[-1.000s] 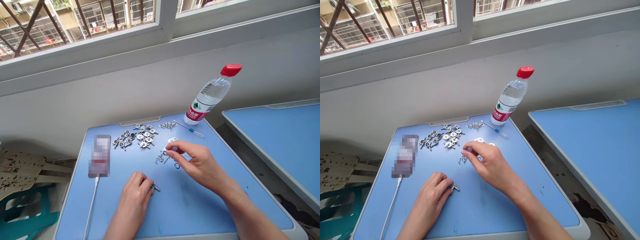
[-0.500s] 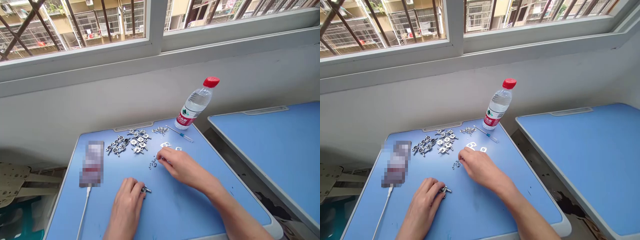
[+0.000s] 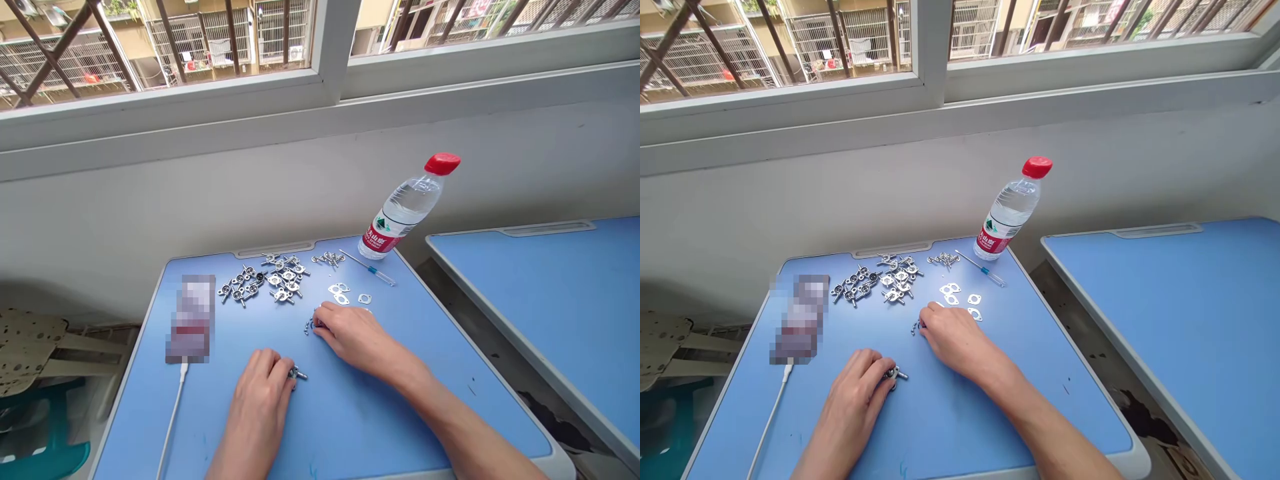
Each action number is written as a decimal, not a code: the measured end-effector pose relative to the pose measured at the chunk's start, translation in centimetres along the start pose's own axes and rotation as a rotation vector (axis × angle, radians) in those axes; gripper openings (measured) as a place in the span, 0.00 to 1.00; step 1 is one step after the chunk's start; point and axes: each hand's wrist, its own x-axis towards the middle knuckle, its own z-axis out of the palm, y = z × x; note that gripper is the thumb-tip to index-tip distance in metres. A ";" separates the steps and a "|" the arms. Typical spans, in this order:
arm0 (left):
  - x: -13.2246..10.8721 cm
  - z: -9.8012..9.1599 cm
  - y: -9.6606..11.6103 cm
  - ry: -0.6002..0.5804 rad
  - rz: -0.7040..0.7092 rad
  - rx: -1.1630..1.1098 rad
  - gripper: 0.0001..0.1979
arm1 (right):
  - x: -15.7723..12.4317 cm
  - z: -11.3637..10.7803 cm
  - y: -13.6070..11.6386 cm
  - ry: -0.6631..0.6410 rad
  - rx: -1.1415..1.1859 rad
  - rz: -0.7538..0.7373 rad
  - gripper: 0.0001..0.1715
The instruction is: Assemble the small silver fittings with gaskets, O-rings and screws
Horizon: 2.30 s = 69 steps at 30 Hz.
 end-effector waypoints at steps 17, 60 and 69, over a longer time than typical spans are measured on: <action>0.1 -0.1 0.0 -0.031 -0.005 0.003 0.10 | -0.8 0.2 -0.1 0.165 0.413 -0.080 0.11; 0.6 -0.6 0.2 -0.104 -0.097 -0.091 0.08 | -1.5 -0.2 -1.3 -0.049 0.644 -0.051 0.15; 0.7 -0.7 0.3 -0.103 -0.099 -0.106 0.06 | -2.2 -1.4 -1.8 0.177 0.807 -0.238 0.14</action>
